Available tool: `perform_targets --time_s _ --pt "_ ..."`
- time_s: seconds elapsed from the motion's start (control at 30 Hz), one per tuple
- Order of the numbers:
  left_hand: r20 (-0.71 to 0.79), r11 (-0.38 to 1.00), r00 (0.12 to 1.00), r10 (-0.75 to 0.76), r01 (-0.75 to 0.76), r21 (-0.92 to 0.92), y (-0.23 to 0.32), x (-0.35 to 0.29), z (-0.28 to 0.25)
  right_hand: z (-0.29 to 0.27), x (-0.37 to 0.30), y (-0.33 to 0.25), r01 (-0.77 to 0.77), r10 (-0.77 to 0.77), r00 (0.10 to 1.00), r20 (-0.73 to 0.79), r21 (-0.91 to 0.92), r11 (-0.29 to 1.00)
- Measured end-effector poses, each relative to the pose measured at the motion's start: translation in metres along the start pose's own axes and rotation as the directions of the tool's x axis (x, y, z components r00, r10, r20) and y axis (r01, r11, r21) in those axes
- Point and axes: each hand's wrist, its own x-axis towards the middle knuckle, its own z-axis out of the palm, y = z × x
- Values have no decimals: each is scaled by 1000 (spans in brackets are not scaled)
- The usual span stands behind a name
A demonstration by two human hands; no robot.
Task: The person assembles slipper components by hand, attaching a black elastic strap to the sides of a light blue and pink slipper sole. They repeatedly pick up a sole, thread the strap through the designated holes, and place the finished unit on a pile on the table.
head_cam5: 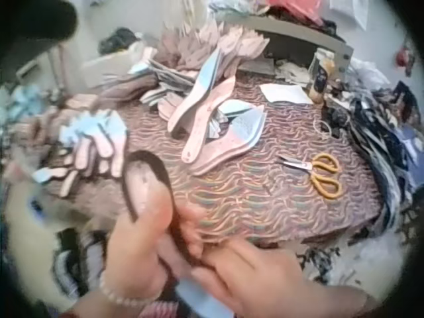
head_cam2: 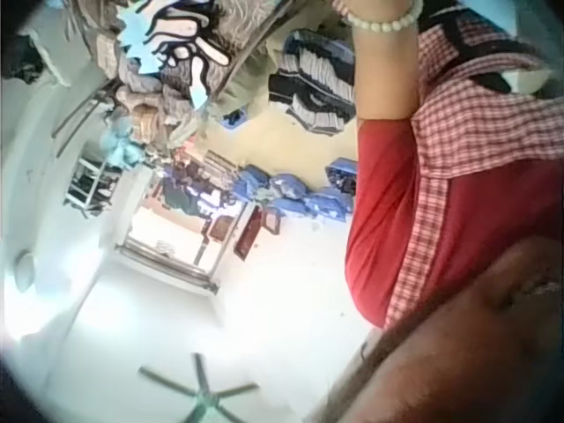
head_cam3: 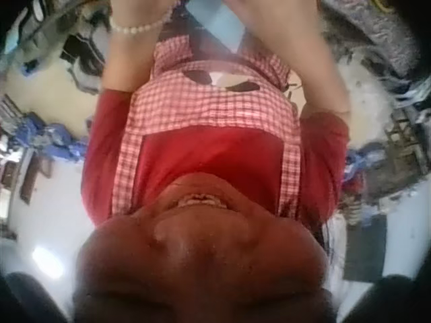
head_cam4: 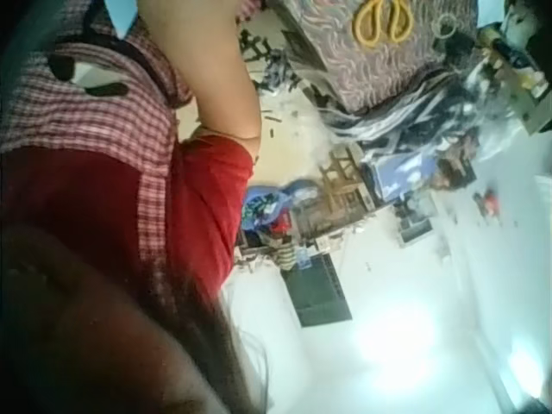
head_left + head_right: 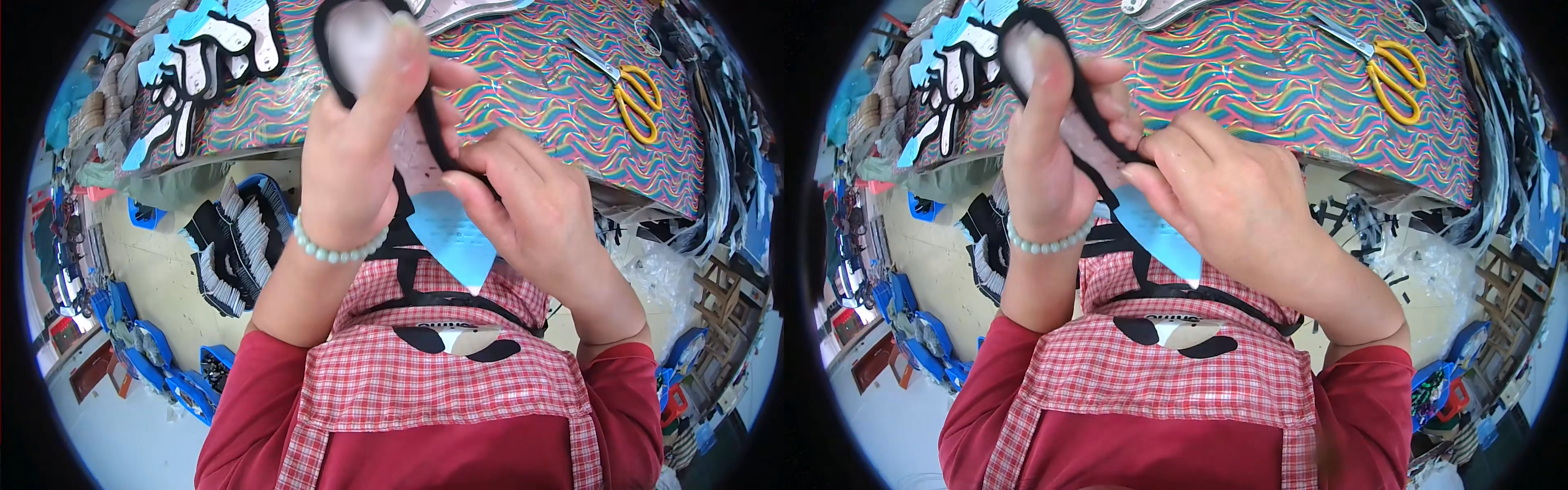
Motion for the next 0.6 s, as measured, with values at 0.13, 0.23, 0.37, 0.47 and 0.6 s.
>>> perform_targets --time_s 0.13,0.23,0.37,0.47,0.6 --pt "-49 978 986 162 -167 -128 7 -9 19 -15 9 -9 -17 20 1000 -11 223 975" --pt "93 997 993 72 -73 4 -1 -28 12 -7 5 -13 -104 158 986 -60 521 847" --pt "-18 993 992 122 -122 4 0 -35 7 -10 -23 -25 -482 514 833 205 724 494" --pt "-43 974 975 218 -215 69 -6 -36 8 1 -30 -20 -456 443 874 200 652 606" --pt "53 945 975 218 -224 240 1 -37 10 -14 -12 -18 -376 305 925 228 429 821"
